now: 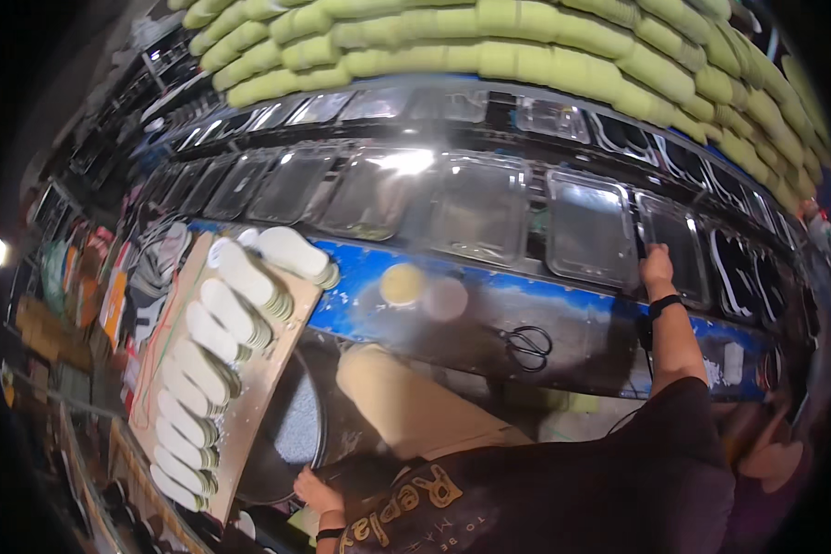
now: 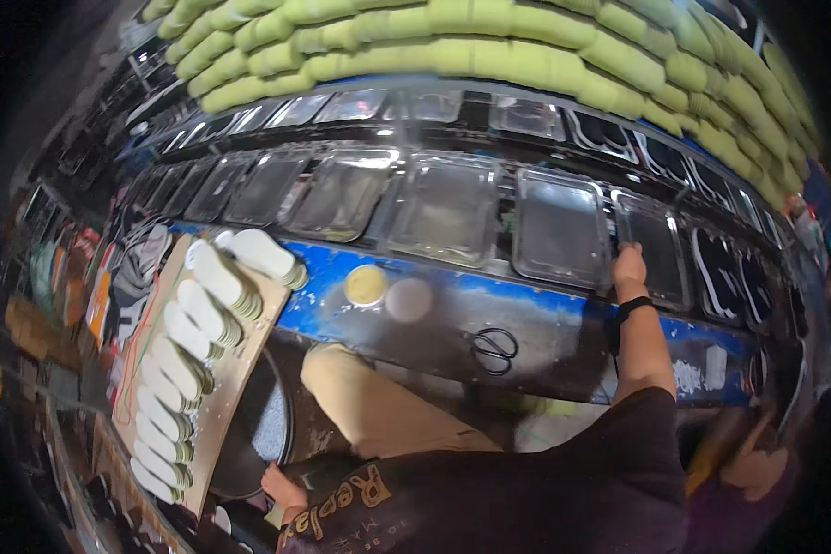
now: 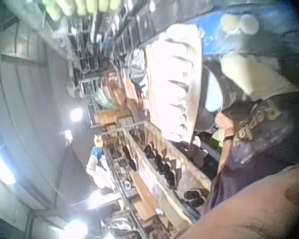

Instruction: Insert insoles and perform final trimming of shoes in a manufacturing environment.

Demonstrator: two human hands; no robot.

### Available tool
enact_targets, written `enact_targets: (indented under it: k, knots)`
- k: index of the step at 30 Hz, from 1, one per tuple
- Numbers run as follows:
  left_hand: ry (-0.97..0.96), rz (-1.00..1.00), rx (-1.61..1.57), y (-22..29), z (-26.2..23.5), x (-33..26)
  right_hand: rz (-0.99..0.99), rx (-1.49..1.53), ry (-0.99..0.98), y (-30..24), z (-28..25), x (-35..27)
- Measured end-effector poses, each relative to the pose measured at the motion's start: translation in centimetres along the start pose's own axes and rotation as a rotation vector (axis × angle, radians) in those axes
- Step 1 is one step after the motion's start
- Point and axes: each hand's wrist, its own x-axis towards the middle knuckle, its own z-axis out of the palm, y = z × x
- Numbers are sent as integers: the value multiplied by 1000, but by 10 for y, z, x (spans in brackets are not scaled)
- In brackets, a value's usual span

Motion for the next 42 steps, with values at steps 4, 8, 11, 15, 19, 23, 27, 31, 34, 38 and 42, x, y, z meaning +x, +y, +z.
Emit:
enact_targets:
  k: [4,8,11,15,19,23,27,31,34,38,42]
  knots:
    - [110,-38,61,-4,15,8,206,-208,-262,62,-10,-4]
    - [83,-81,39,2,13,7,272,-345,-521,90,57,-34]
    - [151,-39,56,-12,24,4,350,-337,-342,67,94,-46]
    - [143,17,43,-3,32,7,254,-686,-429,104,131,-31]
    - [219,26,39,-4,38,6,65,-918,-492,91,134,-37]
    - [167,-70,52,-11,23,0,-58,-937,-623,36,96,-49]
    - [184,-23,87,-15,33,0,354,-367,-270,57,120,-43]
    - [154,-46,45,-6,32,3,509,-263,-322,66,133,-20]
    - [245,22,46,-4,27,1,558,-249,-302,54,137,-14]
    - [148,-50,35,-3,17,0,337,-394,-314,39,133,-21]
    - [305,52,359,-37,40,-9,191,-421,-418,-1,118,-35]
